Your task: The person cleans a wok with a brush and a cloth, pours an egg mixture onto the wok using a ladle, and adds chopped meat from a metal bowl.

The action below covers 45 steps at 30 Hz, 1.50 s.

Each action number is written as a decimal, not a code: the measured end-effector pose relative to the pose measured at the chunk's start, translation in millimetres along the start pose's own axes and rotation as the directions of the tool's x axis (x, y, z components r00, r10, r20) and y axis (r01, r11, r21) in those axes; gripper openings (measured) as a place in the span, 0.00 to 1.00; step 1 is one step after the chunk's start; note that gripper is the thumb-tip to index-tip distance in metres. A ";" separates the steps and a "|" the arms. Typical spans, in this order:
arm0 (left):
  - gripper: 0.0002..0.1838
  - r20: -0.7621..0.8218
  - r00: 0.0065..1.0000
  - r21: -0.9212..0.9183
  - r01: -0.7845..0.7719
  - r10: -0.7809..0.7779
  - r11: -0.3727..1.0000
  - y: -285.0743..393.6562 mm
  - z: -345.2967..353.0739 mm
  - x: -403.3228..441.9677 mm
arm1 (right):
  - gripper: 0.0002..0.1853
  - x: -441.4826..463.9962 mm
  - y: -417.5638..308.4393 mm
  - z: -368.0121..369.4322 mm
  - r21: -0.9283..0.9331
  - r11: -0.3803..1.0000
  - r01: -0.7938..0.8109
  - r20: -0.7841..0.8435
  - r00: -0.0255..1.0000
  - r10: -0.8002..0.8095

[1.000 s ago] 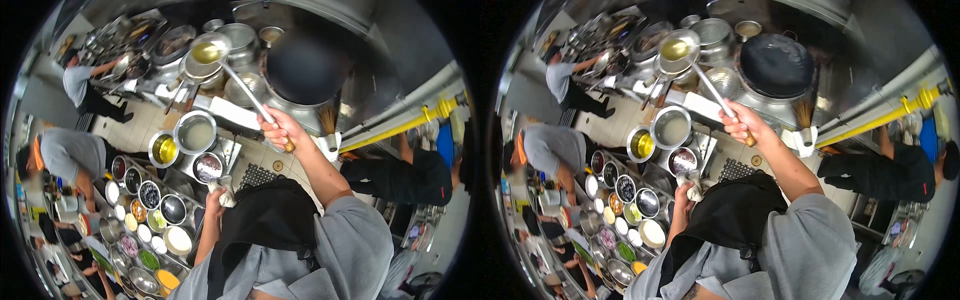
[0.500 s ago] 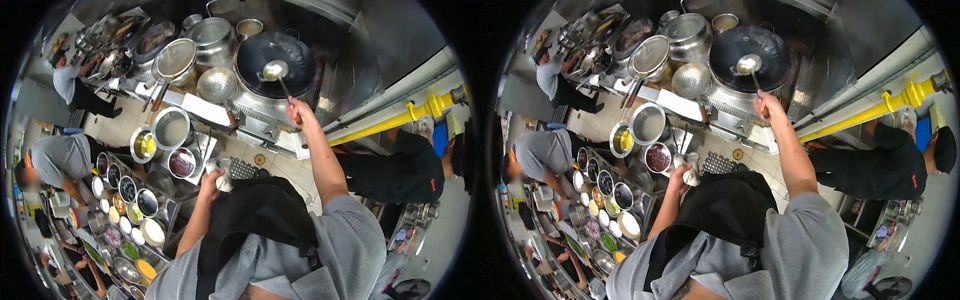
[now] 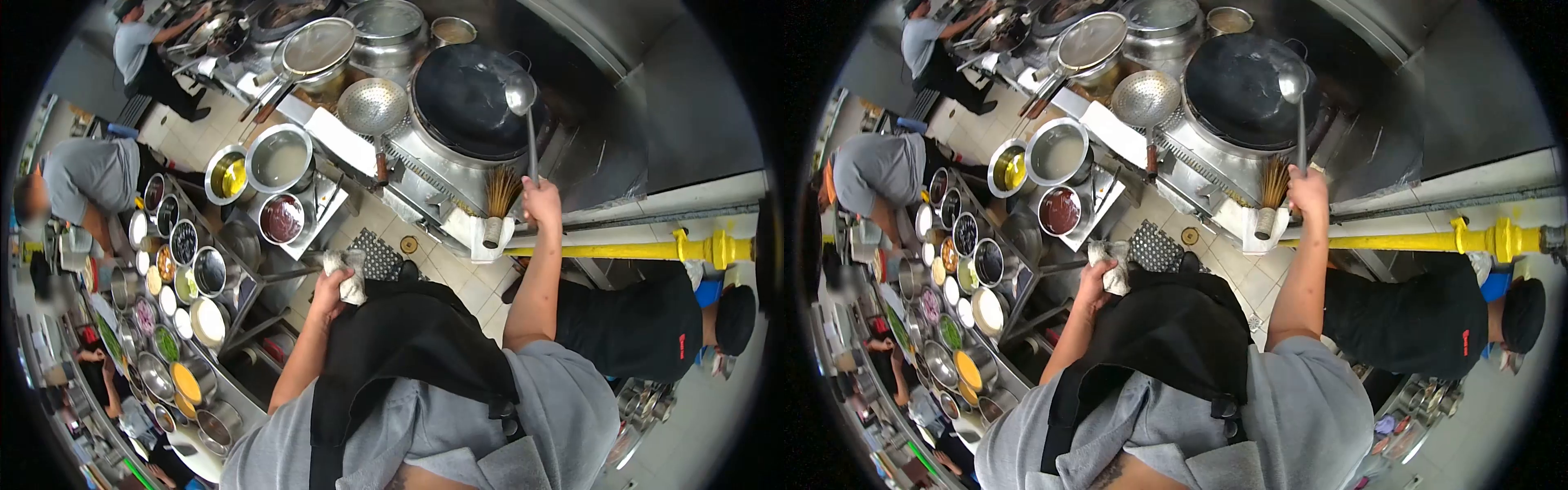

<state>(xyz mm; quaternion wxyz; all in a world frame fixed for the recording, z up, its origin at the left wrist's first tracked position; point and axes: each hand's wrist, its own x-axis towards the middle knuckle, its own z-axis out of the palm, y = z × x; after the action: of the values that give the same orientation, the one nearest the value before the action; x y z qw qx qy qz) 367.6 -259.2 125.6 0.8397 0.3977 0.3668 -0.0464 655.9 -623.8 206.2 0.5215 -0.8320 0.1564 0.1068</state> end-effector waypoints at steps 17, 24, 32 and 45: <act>0.17 0.070 0.990 -0.018 -0.118 0.119 0.993 -15.7 -120.2 -43.4 | 0.17 -26.4 65.3 73.7 -0.221 0.970 0.102 -0.137 0.981 -0.134; 0.18 -0.138 0.935 0.006 -0.329 0.327 0.944 -60.0 -195.6 -64.0 | 0.20 -54.4 73.0 128.1 0.398 0.890 -0.225 0.428 0.903 0.037; 0.20 -0.593 0.719 -0.138 -0.535 0.362 0.834 -120.3 -256.9 -102.6 | 0.25 -182.6 -2.9 194.1 0.457 0.751 -0.476 0.789 0.607 -0.094; 0.15 -0.663 0.708 -0.110 -0.416 0.245 0.903 -184.3 -292.7 -135.3 | 0.21 -134.3 -30.6 200.1 0.380 0.861 -0.337 0.757 0.648 -0.081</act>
<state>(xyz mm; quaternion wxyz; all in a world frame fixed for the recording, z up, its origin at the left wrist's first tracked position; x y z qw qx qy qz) 31.7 -207.9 -24.2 0.7038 0.3394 0.5529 0.2895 539.7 -411.0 190.8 0.7218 -0.5379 0.0090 0.4355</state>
